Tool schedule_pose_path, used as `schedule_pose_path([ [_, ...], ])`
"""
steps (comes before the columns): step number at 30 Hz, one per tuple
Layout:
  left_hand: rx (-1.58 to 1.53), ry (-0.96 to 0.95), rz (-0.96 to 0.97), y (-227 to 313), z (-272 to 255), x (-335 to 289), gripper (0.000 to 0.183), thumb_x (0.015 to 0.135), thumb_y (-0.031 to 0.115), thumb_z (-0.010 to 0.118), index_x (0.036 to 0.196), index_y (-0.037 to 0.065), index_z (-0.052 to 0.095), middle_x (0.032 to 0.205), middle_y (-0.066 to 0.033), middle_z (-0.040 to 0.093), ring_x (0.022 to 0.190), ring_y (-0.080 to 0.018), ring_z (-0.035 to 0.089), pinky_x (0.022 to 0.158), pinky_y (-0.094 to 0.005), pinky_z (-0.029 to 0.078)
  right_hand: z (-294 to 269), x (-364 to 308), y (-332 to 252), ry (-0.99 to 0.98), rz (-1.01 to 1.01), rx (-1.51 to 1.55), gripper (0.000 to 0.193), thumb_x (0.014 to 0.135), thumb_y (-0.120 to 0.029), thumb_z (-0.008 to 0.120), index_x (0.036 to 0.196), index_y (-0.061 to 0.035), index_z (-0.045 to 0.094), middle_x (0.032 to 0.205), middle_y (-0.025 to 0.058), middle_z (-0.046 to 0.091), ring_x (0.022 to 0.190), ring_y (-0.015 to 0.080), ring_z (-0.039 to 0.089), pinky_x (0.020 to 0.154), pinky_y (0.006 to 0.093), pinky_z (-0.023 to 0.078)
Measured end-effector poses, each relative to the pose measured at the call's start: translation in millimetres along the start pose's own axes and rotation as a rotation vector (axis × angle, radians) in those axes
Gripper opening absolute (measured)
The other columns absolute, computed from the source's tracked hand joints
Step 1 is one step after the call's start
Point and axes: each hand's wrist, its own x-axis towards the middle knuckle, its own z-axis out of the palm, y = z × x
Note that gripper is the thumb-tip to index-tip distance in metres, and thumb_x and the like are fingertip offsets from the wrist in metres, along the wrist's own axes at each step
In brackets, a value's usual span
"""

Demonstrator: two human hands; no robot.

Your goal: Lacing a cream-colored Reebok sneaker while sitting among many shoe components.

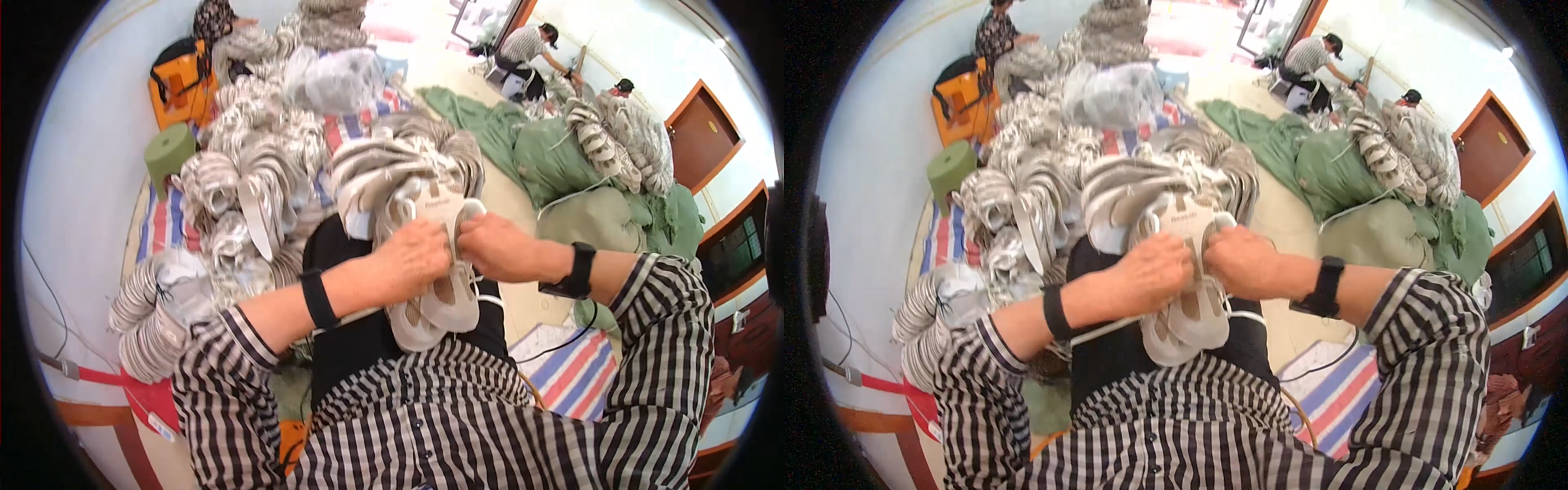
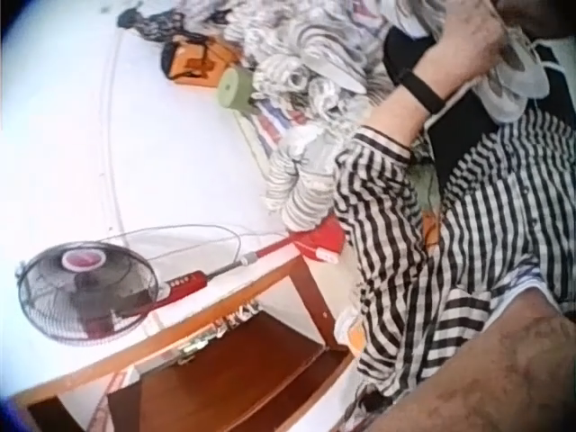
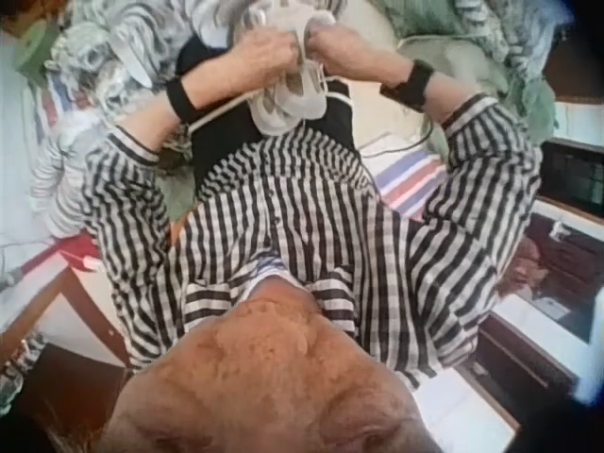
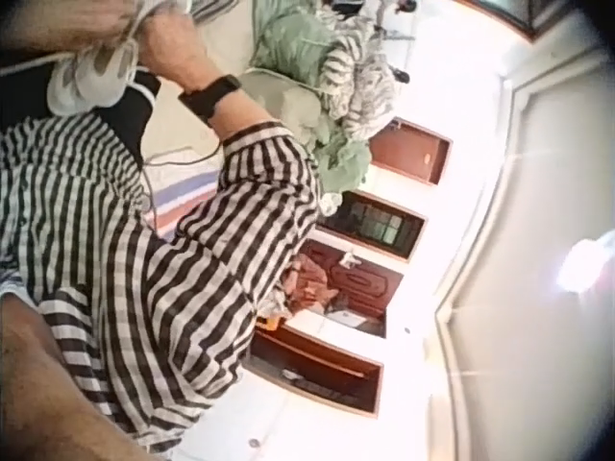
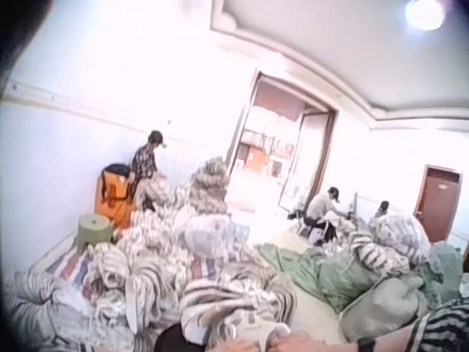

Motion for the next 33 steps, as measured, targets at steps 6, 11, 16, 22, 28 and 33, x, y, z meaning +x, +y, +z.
schedule_pose_path([
  [6,0.054,0.0,-0.049,5.0,2.4,7.0,0.01,0.062,0.012,0.071,0.069,0.005,0.07,0.077,-0.0097,0.062,0.086,-0.0258,0.059,0.078,-0.0364,0.043,-0.6,18.2,-3.9,-0.086,0.169,-0.001,0.017,0.073,-0.012,0.06,0.08,0.0,0.071,0.084,0.0223,0.069,0.087,0.0388,0.067,0.087,0.0504,0.045],
  [11,0.075,-0.004,-0.077,6.7,0.9,6.4,0.015,0.06,0.014,0.073,0.071,0.004,0.071,0.079,-0.0104,0.063,0.088,-0.0257,0.058,0.079,-0.0365,0.042,-10.2,31.7,-7.3,-0.167,0.343,0.131,0.021,0.074,-0.014,0.06,0.083,0.001,0.072,0.09,0.0232,0.071,0.089,0.0391,0.069,0.084,0.0522,0.043],
  [16,0.081,-0.062,-0.09,10.1,-4.5,4.2,0.016,0.064,0.011,0.071,0.078,0.005,0.069,0.083,-0.0088,0.061,0.089,-0.0259,0.057,0.081,-0.0363,0.042,-6.5,34.5,-3.0,-0.223,0.352,0.124,0.021,0.072,-0.014,0.06,0.08,0.0016,0.072,0.085,0.0232,0.071,0.086,0.0396,0.069,0.084,0.0519,0.043],
  [22,0.045,0.012,-0.098,9.0,-1.7,3.0,0.01,0.067,0.012,0.068,0.071,0.004,0.071,0.082,-0.0113,0.064,0.09,-0.0261,0.058,0.082,-0.0366,0.042,-0.3,31.1,-3.9,-0.136,0.333,0.097,0.017,0.07,-0.013,0.06,0.075,-0.0007,0.071,0.081,0.0249,0.069,0.082,0.041,0.067,0.084,0.0523,0.043],
  [28,0.061,0.032,-0.094,7.2,-2.9,3.6,0.013,0.064,0.012,0.071,0.074,0.004,0.066,0.082,-0.0091,0.06,0.087,-0.0256,0.057,0.08,-0.0362,0.043,0.4,26.3,-0.3,0.015,0.409,0.281,0.017,0.073,-0.015,0.058,0.074,-0.0026,0.07,0.077,0.0215,0.068,0.079,0.0413,0.065,0.081,0.0516,0.042],
  [33,0.118,-0.018,-0.088,11.7,-6.2,3.9,0.012,0.065,0.012,0.071,0.073,0.004,0.066,0.081,-0.0095,0.06,0.087,-0.0261,0.057,0.08,-0.0364,0.042,0.3,15.1,5.1,0.094,0.118,0.059,0.018,0.076,-0.016,0.058,0.078,-0.005,0.071,0.08,0.0196,0.068,0.08,0.0393,0.065,0.08,0.0505,0.042],
])
